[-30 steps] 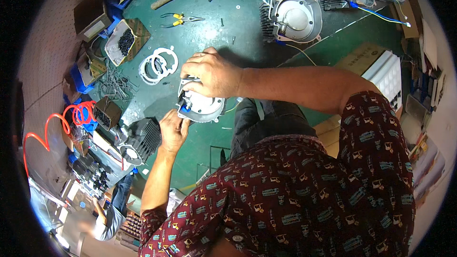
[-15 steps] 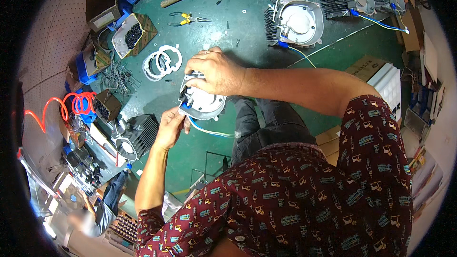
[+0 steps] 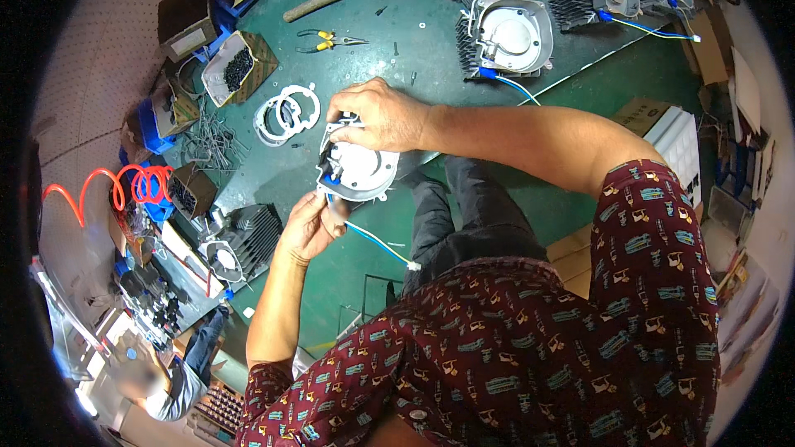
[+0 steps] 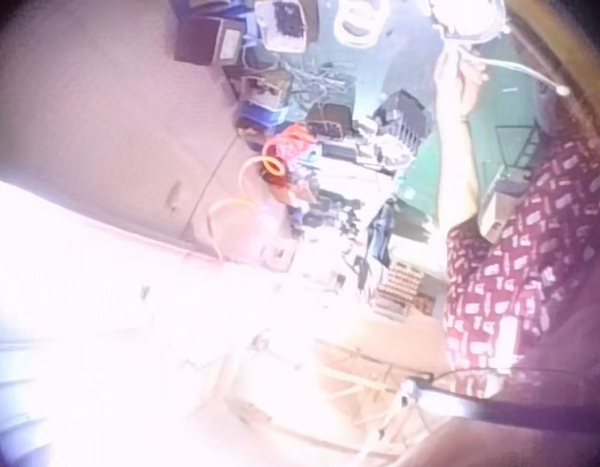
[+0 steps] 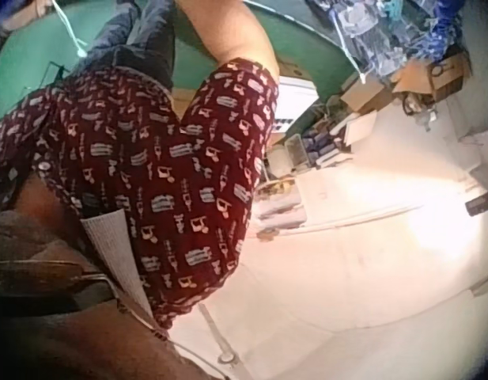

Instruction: The person assembles circular electronic components by inserting wires into housings and securing them with a hot glue gun. They repeatedly test the units by connecting power cables, then retrieve black cylindrical parts from a nearby table and place them on the workbench.

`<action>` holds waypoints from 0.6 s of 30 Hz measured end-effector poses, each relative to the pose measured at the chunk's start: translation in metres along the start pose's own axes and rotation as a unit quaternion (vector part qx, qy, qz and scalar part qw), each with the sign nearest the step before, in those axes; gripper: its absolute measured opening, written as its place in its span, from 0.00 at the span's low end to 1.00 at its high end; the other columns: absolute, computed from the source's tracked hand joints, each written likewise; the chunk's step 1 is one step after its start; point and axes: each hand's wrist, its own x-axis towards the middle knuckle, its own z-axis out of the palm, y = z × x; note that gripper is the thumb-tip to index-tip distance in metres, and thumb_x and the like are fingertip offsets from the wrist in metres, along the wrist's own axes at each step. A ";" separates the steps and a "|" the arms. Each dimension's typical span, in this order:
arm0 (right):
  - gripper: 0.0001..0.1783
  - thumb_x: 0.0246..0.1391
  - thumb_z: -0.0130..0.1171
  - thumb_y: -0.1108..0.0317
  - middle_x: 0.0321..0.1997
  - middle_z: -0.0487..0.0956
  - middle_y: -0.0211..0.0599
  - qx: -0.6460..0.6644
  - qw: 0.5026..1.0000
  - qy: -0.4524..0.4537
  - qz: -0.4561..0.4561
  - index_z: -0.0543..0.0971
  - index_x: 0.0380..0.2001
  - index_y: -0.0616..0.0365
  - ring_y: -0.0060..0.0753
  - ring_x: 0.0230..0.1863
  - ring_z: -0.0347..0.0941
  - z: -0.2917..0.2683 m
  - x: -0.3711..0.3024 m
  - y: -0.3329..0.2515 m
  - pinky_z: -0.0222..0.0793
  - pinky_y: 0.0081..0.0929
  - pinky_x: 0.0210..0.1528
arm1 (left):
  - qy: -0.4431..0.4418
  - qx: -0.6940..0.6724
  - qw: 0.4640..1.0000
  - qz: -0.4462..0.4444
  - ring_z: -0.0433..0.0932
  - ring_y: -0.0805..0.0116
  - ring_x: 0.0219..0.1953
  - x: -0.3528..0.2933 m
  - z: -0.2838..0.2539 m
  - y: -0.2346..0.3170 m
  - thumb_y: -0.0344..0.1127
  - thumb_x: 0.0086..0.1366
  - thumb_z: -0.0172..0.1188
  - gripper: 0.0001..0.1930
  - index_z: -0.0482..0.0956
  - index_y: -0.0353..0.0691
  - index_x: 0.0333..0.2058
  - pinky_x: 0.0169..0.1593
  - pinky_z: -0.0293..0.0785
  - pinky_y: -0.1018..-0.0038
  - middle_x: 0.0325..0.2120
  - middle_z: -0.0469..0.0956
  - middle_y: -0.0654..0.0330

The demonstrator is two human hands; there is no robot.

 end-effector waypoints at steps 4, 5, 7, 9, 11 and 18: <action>0.15 0.42 0.67 0.71 0.37 0.82 0.47 -0.006 1.000 -0.007 -0.003 0.80 0.37 0.62 0.51 0.41 0.80 -0.001 0.000 -0.001 0.75 0.39 0.44 | -0.028 0.251 0.964 0.087 0.77 0.68 0.29 0.010 -0.018 0.003 0.39 0.74 0.53 0.12 0.78 0.35 0.40 0.34 0.75 0.73 0.30 0.80 0.58; 0.15 0.50 0.68 0.63 0.36 0.83 0.49 -0.037 0.999 0.010 -0.014 0.80 0.36 0.62 0.51 0.41 0.81 0.001 -0.001 0.002 0.74 0.39 0.47 | 0.015 0.354 0.929 0.108 0.76 0.65 0.27 0.011 -0.006 0.009 0.35 0.72 0.56 0.10 0.80 0.33 0.37 0.34 0.75 0.71 0.26 0.80 0.55; 0.15 0.50 0.68 0.63 0.37 0.83 0.49 -0.024 1.000 -0.009 0.011 0.80 0.36 0.63 0.50 0.42 0.81 0.001 0.000 -0.001 0.75 0.39 0.47 | 0.063 0.565 0.788 0.237 0.74 0.65 0.24 0.007 0.008 0.011 0.32 0.69 0.58 0.09 0.79 0.32 0.33 0.33 0.73 0.68 0.23 0.76 0.54; 0.15 0.50 0.68 0.63 0.36 0.83 0.49 -0.034 0.999 -0.015 0.020 0.80 0.36 0.63 0.50 0.41 0.81 0.001 0.002 -0.006 0.75 0.38 0.47 | 0.112 0.716 0.609 0.322 0.75 0.53 0.24 0.003 0.019 0.012 0.28 0.63 0.61 0.06 0.78 0.31 0.29 0.32 0.71 0.62 0.21 0.73 0.48; 0.16 0.50 0.68 0.63 0.36 0.83 0.49 -0.040 0.999 -0.010 0.007 0.80 0.37 0.63 0.50 0.41 0.81 0.004 0.002 -0.007 0.76 0.38 0.46 | 0.132 0.747 0.540 0.364 0.76 0.44 0.27 0.006 0.010 0.004 0.29 0.61 0.62 0.06 0.78 0.32 0.28 0.32 0.71 0.58 0.23 0.76 0.45; 0.16 0.50 0.69 0.63 0.37 0.83 0.51 -0.064 0.998 -0.021 0.007 0.80 0.38 0.63 0.51 0.41 0.81 0.001 0.005 -0.014 0.76 0.38 0.45 | 0.144 0.622 0.719 0.272 0.76 0.69 0.27 0.003 0.004 0.005 0.39 0.69 0.59 0.13 0.80 0.32 0.37 0.33 0.74 0.69 0.24 0.76 0.57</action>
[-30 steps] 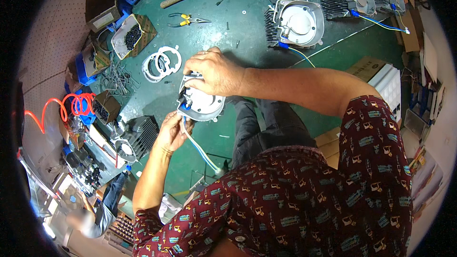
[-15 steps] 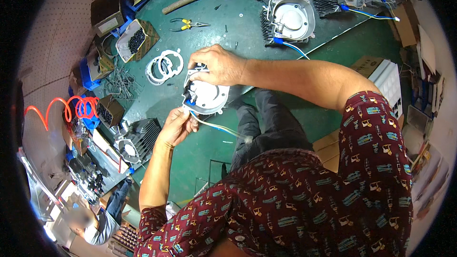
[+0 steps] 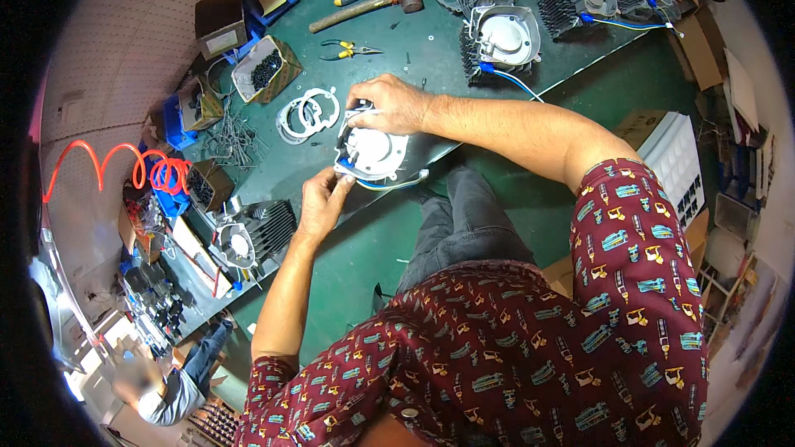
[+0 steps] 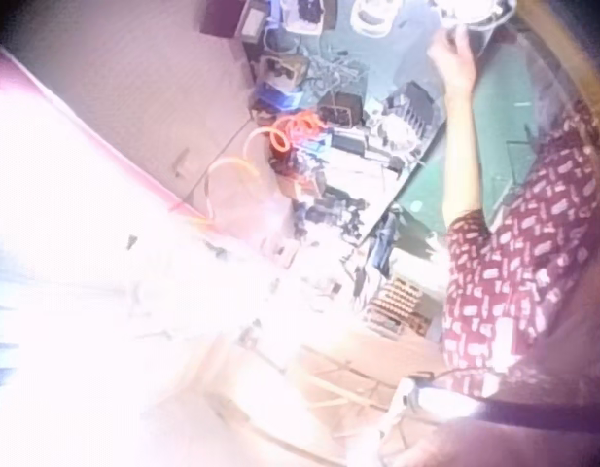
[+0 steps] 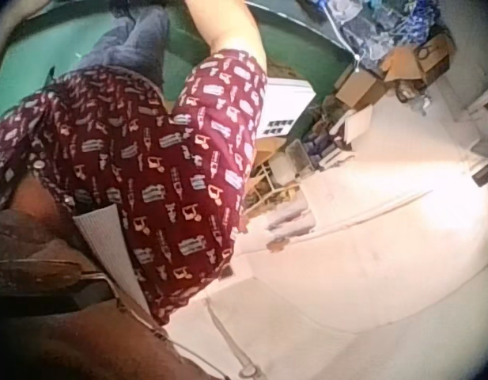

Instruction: The person assembles circular electronic components by inserting wires into housings and securing them with a hot glue gun. They repeatedly test the units by connecting power cables, then retrieve black cylindrical parts from a nearby table and place them on the workbench.

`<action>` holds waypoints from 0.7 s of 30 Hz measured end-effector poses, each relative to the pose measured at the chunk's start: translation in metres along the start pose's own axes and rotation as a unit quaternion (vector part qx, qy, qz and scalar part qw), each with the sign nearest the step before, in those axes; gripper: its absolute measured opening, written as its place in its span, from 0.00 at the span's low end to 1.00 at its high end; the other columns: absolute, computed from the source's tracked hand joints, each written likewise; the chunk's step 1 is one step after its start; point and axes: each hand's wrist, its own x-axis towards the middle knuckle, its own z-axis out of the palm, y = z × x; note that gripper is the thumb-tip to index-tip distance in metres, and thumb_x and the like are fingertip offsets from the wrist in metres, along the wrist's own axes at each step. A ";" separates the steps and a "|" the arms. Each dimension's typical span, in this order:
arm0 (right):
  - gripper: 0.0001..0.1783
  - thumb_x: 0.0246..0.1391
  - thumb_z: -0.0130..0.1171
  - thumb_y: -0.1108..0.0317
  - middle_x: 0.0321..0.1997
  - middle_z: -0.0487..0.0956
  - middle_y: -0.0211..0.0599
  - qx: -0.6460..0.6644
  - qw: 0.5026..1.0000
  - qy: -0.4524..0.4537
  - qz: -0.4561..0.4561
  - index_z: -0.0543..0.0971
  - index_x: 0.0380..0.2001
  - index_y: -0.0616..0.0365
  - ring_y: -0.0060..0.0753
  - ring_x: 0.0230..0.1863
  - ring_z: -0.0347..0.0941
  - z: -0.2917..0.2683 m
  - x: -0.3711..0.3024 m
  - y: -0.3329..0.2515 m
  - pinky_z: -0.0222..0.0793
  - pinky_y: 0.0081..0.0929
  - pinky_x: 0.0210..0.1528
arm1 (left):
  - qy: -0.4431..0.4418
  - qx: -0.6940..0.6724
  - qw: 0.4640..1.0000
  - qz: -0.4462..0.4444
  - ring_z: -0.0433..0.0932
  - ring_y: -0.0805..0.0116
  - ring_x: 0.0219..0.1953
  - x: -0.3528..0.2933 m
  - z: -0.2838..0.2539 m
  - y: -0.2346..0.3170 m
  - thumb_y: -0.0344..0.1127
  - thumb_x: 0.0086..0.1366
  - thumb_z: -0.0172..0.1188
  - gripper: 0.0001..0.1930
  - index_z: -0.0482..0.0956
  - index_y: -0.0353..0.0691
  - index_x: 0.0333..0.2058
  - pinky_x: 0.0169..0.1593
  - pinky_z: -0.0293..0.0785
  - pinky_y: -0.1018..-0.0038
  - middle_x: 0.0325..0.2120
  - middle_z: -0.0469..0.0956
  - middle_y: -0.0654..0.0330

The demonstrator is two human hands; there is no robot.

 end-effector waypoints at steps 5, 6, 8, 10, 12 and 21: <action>0.16 0.51 0.68 0.62 0.37 0.83 0.51 -0.008 1.000 0.004 0.014 0.80 0.38 0.63 0.53 0.42 0.81 0.002 -0.004 0.001 0.75 0.40 0.46 | -0.051 -0.351 0.924 -0.141 0.74 0.74 0.30 -0.006 0.010 -0.006 0.43 0.76 0.50 0.15 0.77 0.36 0.40 0.34 0.74 0.76 0.29 0.76 0.63; 0.16 0.51 0.68 0.62 0.37 0.83 0.51 -0.006 1.000 0.008 0.015 0.80 0.38 0.63 0.53 0.42 0.81 0.003 -0.004 0.004 0.75 0.40 0.46 | -0.050 -0.374 0.914 -0.147 0.73 0.74 0.29 -0.004 0.013 -0.004 0.42 0.76 0.50 0.15 0.77 0.36 0.39 0.34 0.74 0.75 0.28 0.76 0.63; 0.16 0.52 0.68 0.62 0.38 0.83 0.51 0.026 1.000 0.002 -0.011 0.80 0.38 0.62 0.53 0.42 0.81 0.003 -0.003 0.010 0.75 0.40 0.46 | -0.053 -0.459 0.862 -0.206 0.70 0.75 0.25 -0.003 0.013 -0.001 0.42 0.74 0.52 0.14 0.76 0.37 0.36 0.28 0.70 0.78 0.24 0.73 0.64; 0.16 0.52 0.68 0.62 0.38 0.83 0.51 0.032 0.999 -0.002 -0.015 0.80 0.38 0.62 0.53 0.42 0.81 0.002 -0.005 0.013 0.75 0.40 0.46 | -0.066 -0.560 0.778 -0.277 0.68 0.76 0.24 -0.001 0.008 0.003 0.42 0.74 0.53 0.13 0.76 0.37 0.35 0.25 0.66 0.80 0.22 0.72 0.64; 0.16 0.51 0.67 0.61 0.37 0.83 0.51 0.012 1.000 0.003 -0.022 0.80 0.38 0.62 0.54 0.41 0.80 0.001 -0.006 0.012 0.75 0.41 0.46 | -0.051 -0.623 0.704 -0.337 0.62 0.76 0.20 -0.002 0.016 0.008 0.43 0.72 0.53 0.14 0.73 0.39 0.32 0.20 0.59 0.81 0.20 0.67 0.66; 0.18 0.52 0.65 0.59 0.45 0.81 0.51 -0.016 0.999 0.004 -0.040 0.80 0.43 0.59 0.54 0.48 0.78 -0.004 -0.002 -0.002 0.73 0.42 0.51 | 0.092 -0.450 0.815 -0.353 0.75 0.73 0.24 -0.013 0.026 0.051 0.44 0.77 0.44 0.16 0.75 0.40 0.41 0.28 0.74 0.76 0.26 0.77 0.63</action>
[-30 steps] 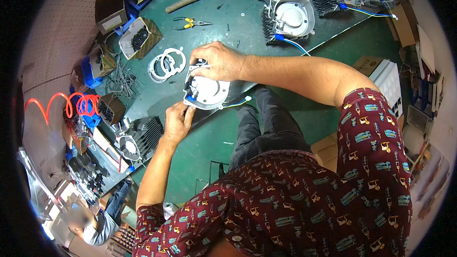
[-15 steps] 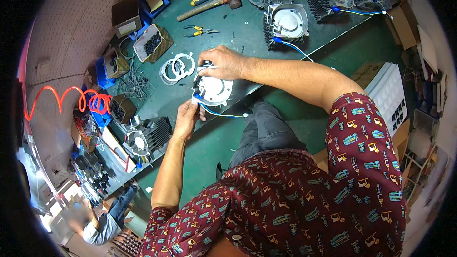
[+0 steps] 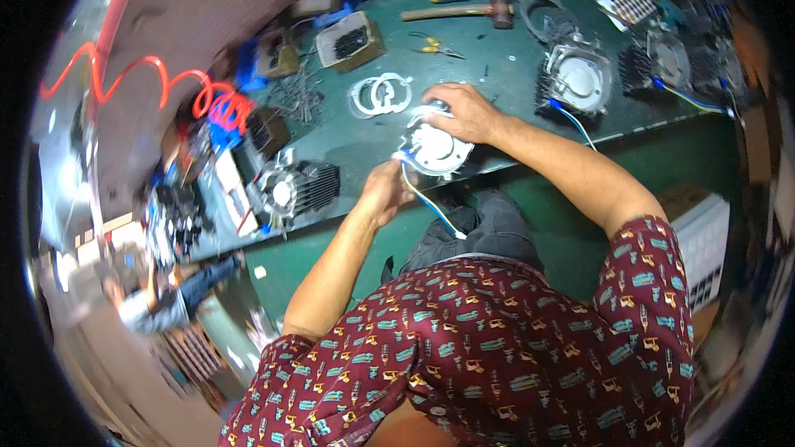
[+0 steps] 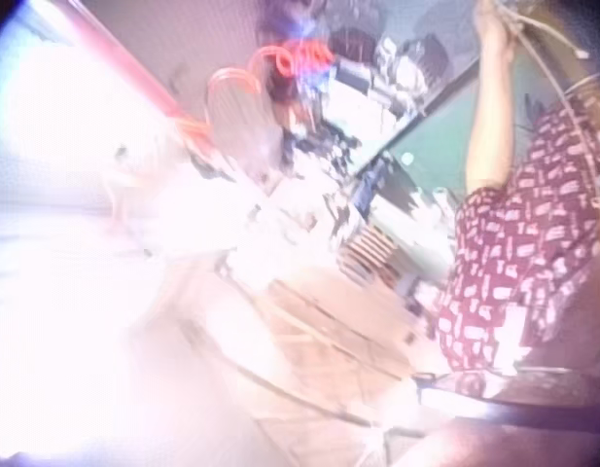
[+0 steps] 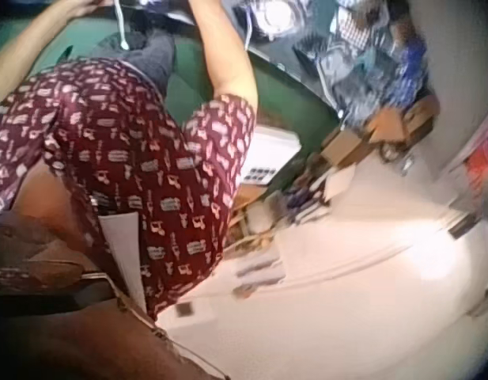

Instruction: The person assembles circular electronic components by inserting wires into housings and securing them with a hot glue gun. They repeatedly test the units by connecting power cables, then retrieve black cylindrical parts from a nearby table and place them on the workbench.

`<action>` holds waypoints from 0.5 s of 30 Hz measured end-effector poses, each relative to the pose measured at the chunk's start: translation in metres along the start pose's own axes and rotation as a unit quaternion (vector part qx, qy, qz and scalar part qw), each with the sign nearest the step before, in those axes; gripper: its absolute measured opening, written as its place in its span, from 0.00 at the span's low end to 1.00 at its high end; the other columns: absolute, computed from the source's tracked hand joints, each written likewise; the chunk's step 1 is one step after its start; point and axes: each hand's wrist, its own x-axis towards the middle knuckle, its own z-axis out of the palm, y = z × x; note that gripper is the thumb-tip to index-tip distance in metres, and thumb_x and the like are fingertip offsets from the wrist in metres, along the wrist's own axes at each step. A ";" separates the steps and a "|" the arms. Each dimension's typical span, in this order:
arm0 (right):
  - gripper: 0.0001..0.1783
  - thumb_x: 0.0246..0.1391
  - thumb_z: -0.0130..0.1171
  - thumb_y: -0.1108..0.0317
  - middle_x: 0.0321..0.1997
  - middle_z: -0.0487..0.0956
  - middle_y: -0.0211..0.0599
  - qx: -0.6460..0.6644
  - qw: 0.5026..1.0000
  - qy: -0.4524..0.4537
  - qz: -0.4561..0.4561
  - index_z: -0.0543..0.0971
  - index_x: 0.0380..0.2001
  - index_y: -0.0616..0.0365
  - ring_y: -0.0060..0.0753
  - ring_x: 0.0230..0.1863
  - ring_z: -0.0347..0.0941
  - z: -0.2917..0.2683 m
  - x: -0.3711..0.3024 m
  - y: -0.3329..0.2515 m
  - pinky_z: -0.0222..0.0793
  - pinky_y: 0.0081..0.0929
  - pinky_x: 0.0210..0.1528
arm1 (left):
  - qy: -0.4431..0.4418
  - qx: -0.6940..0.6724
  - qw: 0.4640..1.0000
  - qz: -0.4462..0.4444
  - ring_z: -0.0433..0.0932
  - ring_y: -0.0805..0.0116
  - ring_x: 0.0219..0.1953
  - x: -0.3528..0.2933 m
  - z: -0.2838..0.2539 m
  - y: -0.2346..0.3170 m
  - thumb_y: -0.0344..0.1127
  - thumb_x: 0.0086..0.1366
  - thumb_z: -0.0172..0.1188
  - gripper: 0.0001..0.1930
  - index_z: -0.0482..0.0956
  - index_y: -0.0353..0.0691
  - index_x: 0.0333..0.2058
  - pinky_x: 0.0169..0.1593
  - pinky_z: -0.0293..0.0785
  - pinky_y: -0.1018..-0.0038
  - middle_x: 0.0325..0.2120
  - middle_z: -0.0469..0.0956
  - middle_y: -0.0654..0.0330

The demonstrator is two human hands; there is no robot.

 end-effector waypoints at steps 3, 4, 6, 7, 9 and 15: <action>0.25 0.50 0.67 0.57 0.65 0.70 0.57 -0.069 0.997 -0.030 0.034 0.79 0.51 0.56 0.60 0.65 0.66 0.003 -0.001 -0.017 0.64 0.43 0.66 | -0.060 0.016 0.996 0.068 0.76 0.76 0.25 -0.012 -0.027 -0.017 0.46 0.75 0.48 0.18 0.77 0.35 0.41 0.29 0.77 0.78 0.28 0.80 0.58; 0.27 0.50 0.67 0.57 0.66 0.69 0.59 -0.049 0.997 -0.025 0.055 0.78 0.53 0.56 0.60 0.67 0.65 0.006 0.005 -0.024 0.63 0.45 0.67 | -0.054 0.060 0.991 0.107 0.76 0.76 0.26 -0.021 -0.040 -0.017 0.44 0.75 0.50 0.17 0.77 0.34 0.43 0.30 0.77 0.78 0.28 0.80 0.59; 0.30 0.49 0.68 0.56 0.67 0.68 0.58 -0.055 0.994 -0.029 0.085 0.78 0.55 0.56 0.60 0.68 0.63 0.013 0.006 -0.026 0.61 0.46 0.68 | -0.032 0.105 0.970 0.216 0.75 0.78 0.27 -0.050 -0.058 -0.028 0.38 0.73 0.55 0.13 0.77 0.32 0.46 0.32 0.75 0.79 0.27 0.79 0.63; 0.31 0.49 0.68 0.55 0.67 0.68 0.58 -0.068 0.992 -0.027 0.098 0.78 0.56 0.56 0.60 0.69 0.63 0.012 0.005 -0.028 0.61 0.46 0.68 | 0.021 0.083 0.960 0.268 0.74 0.79 0.28 -0.075 -0.061 -0.023 0.34 0.71 0.57 0.10 0.78 0.33 0.45 0.33 0.74 0.81 0.28 0.78 0.65; 0.33 0.48 0.69 0.53 0.67 0.68 0.57 -0.139 0.983 -0.007 0.122 0.77 0.56 0.56 0.59 0.69 0.62 0.005 0.002 -0.033 0.59 0.46 0.69 | 0.124 0.204 0.877 0.417 0.74 0.79 0.29 -0.100 -0.105 -0.013 0.31 0.69 0.59 0.08 0.80 0.33 0.42 0.33 0.72 0.81 0.28 0.78 0.66; 0.17 0.50 0.65 0.72 0.51 0.81 0.48 -0.258 0.949 0.183 0.006 0.80 0.45 0.61 0.47 0.54 0.76 0.023 0.035 -0.125 0.70 0.38 0.58 | 0.335 0.375 0.744 0.439 0.79 0.54 0.43 -0.106 -0.296 -0.009 0.30 0.57 0.66 0.16 0.79 0.35 0.45 0.46 0.76 0.67 0.41 0.79 0.51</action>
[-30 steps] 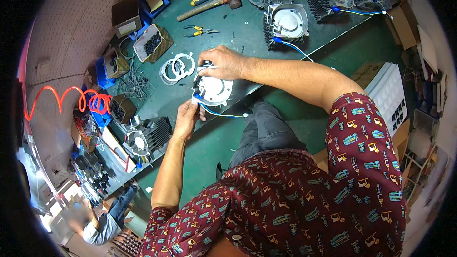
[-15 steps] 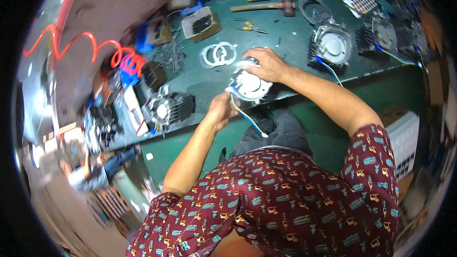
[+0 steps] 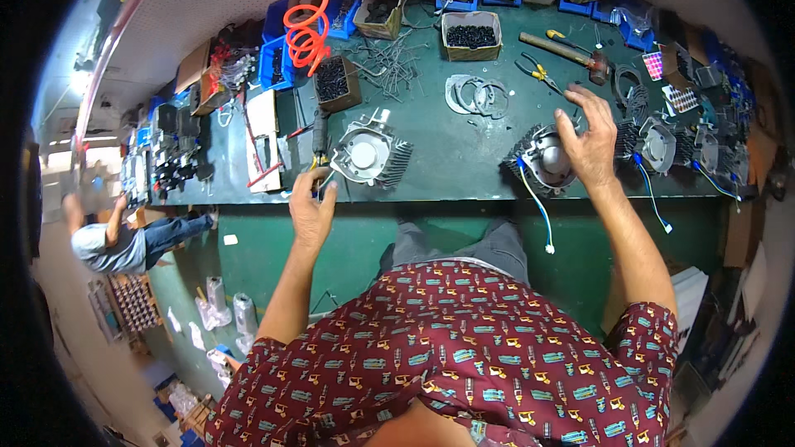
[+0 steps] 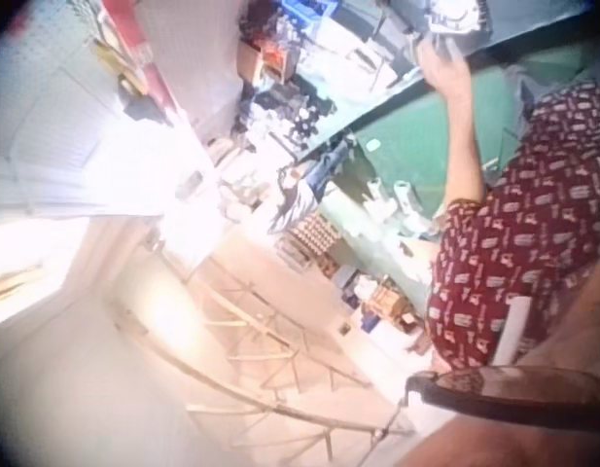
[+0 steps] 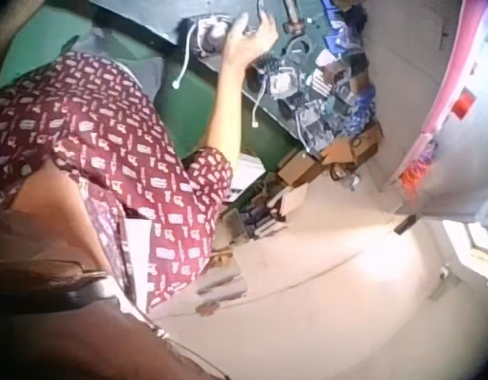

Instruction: The person assembles circular electronic components by inserting wires into housings and securing them with a hot glue gun. They repeatedly test the units by connecting power cables, then retrieve black cylindrical parts from a nearby table and place them on the workbench.

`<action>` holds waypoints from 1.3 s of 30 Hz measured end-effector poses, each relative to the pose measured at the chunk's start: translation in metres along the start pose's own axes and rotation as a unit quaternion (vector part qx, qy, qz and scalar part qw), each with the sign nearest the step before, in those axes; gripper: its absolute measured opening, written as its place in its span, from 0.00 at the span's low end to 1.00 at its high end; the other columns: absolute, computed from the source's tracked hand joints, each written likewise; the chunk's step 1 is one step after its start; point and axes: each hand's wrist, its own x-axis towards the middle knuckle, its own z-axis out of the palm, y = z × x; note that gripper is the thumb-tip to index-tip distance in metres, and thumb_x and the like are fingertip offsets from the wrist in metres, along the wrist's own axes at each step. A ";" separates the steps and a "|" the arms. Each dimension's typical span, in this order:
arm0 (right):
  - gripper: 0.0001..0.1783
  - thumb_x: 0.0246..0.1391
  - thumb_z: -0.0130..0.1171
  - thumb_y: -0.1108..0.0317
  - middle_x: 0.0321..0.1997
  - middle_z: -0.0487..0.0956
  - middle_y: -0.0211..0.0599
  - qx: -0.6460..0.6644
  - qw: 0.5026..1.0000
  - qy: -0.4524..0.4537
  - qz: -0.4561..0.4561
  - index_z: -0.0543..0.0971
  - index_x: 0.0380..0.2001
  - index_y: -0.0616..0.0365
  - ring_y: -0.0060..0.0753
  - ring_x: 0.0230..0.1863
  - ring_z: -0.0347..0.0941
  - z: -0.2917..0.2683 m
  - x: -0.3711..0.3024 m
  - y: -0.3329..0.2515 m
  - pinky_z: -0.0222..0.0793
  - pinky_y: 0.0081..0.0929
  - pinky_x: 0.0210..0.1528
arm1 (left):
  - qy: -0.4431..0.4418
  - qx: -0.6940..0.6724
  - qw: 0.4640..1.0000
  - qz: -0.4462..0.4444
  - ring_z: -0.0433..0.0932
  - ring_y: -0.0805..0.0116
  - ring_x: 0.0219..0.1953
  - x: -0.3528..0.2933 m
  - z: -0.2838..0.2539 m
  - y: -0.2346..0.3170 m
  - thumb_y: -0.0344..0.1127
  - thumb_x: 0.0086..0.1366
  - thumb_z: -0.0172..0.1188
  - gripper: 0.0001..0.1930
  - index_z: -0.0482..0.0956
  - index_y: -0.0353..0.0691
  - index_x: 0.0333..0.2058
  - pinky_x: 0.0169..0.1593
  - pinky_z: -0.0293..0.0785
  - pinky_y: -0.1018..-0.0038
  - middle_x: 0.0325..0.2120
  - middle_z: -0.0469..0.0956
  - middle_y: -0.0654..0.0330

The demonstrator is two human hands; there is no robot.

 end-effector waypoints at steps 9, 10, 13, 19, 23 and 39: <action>0.13 0.54 0.64 0.62 0.32 0.83 0.46 0.293 0.880 -0.340 0.155 0.83 0.35 0.63 0.35 0.33 0.81 0.172 -0.069 -0.225 0.75 0.33 0.37 | -0.155 0.052 0.985 0.063 0.75 0.48 0.48 0.011 -0.008 -0.104 0.30 0.51 0.71 0.27 0.74 0.38 0.51 0.51 0.71 0.58 0.43 0.76 0.49; 0.14 0.54 0.64 0.62 0.31 0.83 0.46 0.316 0.846 -0.379 0.200 0.83 0.34 0.63 0.34 0.33 0.81 0.196 -0.082 -0.238 0.75 0.34 0.37 | -0.178 0.049 0.981 0.050 0.75 0.48 0.47 0.012 -0.009 -0.108 0.30 0.52 0.70 0.27 0.74 0.38 0.51 0.51 0.71 0.58 0.42 0.76 0.49; 0.13 0.54 0.65 0.62 0.27 0.81 0.41 0.323 0.815 -0.406 0.258 0.83 0.33 0.63 0.28 0.28 0.75 0.274 -0.125 -0.251 0.71 0.31 0.34 | -0.202 0.007 0.978 0.048 0.77 0.47 0.45 0.015 -0.012 -0.120 0.29 0.53 0.69 0.23 0.75 0.36 0.50 0.50 0.73 0.58 0.42 0.77 0.47; 0.12 0.59 0.63 0.56 0.31 0.78 0.23 0.432 0.633 -0.434 0.473 0.82 0.37 0.54 0.19 0.31 0.69 0.310 -0.128 -0.300 0.65 0.25 0.33 | -0.299 -0.275 0.904 -0.138 0.79 0.65 0.49 0.014 -0.016 -0.140 0.28 0.66 0.57 0.16 0.75 0.32 0.52 0.48 0.76 0.71 0.47 0.80 0.48; 0.13 0.62 0.61 0.53 0.35 0.78 0.21 0.468 0.588 -0.423 0.506 0.81 0.38 0.50 0.19 0.36 0.70 0.316 -0.130 -0.314 0.64 0.26 0.38 | -0.295 -0.469 0.789 -0.266 0.77 0.63 0.53 0.008 -0.013 -0.145 0.28 0.72 0.50 0.17 0.73 0.32 0.57 0.53 0.75 0.70 0.49 0.79 0.53; 0.18 0.70 0.49 0.53 0.26 0.75 0.28 0.461 0.541 -0.471 0.523 0.79 0.34 0.53 0.23 0.27 0.71 0.296 -0.118 -0.327 0.67 0.26 0.29 | -0.385 -0.316 0.831 -0.249 0.77 0.73 0.25 0.026 -0.028 -0.132 0.35 0.61 0.67 0.16 0.75 0.30 0.41 0.23 0.73 0.73 0.27 0.79 0.58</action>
